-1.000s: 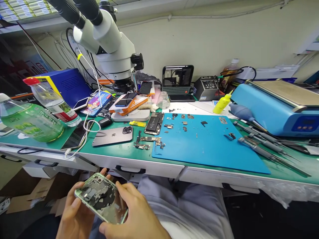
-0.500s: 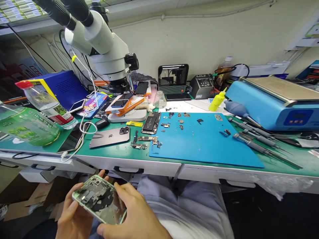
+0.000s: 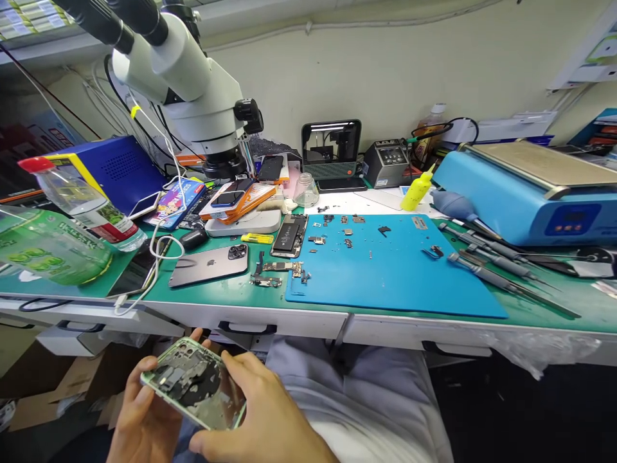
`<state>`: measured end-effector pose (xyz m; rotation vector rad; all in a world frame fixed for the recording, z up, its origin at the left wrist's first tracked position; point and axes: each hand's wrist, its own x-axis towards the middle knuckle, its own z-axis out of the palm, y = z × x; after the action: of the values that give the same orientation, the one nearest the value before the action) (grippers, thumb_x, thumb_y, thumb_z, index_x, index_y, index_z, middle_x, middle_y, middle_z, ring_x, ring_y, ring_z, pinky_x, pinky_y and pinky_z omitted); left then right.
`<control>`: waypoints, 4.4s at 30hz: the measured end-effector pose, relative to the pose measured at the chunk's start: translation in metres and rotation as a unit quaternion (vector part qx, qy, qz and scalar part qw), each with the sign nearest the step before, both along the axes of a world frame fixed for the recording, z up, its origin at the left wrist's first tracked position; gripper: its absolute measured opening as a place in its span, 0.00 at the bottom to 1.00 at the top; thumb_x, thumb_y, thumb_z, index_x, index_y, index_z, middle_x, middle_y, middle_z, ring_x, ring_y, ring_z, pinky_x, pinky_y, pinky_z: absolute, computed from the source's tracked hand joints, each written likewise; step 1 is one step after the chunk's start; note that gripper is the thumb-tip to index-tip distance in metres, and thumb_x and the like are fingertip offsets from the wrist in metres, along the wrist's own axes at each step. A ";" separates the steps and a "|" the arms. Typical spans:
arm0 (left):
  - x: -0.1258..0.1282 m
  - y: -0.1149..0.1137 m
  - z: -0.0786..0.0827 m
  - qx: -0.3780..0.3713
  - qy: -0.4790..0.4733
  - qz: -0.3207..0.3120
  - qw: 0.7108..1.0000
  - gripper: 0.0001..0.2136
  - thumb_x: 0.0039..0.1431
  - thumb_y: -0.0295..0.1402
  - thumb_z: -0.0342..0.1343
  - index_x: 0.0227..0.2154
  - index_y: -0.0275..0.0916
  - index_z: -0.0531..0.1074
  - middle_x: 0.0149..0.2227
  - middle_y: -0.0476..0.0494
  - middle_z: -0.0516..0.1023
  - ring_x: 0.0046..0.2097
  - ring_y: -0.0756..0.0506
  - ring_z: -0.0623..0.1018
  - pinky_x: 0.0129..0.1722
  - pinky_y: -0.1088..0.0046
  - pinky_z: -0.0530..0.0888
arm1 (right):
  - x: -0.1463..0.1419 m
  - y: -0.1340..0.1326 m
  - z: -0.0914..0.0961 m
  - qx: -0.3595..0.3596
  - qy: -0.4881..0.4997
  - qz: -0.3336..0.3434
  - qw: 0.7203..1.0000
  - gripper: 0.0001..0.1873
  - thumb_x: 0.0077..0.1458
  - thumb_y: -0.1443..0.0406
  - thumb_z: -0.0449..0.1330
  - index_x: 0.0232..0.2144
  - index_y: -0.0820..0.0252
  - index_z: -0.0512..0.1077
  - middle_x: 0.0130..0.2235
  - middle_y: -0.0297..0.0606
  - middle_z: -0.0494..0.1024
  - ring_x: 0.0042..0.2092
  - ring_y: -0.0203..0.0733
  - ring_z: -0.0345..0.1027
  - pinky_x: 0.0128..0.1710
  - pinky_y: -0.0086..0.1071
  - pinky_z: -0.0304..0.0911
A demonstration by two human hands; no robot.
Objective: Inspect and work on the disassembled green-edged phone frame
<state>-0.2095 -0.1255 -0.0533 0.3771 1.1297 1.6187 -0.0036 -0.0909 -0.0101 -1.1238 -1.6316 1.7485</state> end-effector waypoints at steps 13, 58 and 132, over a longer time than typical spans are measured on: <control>0.007 -0.002 0.005 -0.013 0.028 0.022 0.999 0.25 0.55 0.54 0.80 0.53 0.56 0.83 0.67 0.43 0.87 0.72 0.25 0.81 0.75 0.39 0.74 | 0.000 0.001 0.002 -0.001 -0.009 0.009 1.000 0.41 0.50 0.62 0.81 0.66 0.35 0.81 0.58 0.31 0.80 0.56 0.46 0.77 0.57 0.34 0.68; 0.003 0.003 0.000 0.020 0.016 0.013 1.000 0.23 0.53 0.49 0.82 0.47 0.53 0.81 0.62 0.43 0.90 0.61 0.27 0.90 0.65 0.42 0.84 | 0.000 -0.002 -0.007 0.007 0.010 -0.007 1.000 0.41 0.49 0.60 0.82 0.65 0.33 0.82 0.61 0.30 0.80 0.60 0.47 0.77 0.61 0.35 0.68; 0.010 -0.004 -0.011 0.073 0.017 -0.006 0.997 0.21 0.75 0.45 0.69 0.63 0.43 0.78 0.69 0.36 0.79 0.65 0.34 0.82 0.65 0.44 0.81 | 0.004 0.007 -0.019 0.019 -0.023 0.018 0.999 0.48 0.53 0.54 0.73 0.76 0.45 0.75 0.66 0.43 0.79 0.65 0.58 0.76 0.69 0.46 0.70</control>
<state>-0.1993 -0.1292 -0.0644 0.5077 1.0360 1.6950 0.0008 -0.0842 -0.0290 -1.1306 -1.7150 1.7174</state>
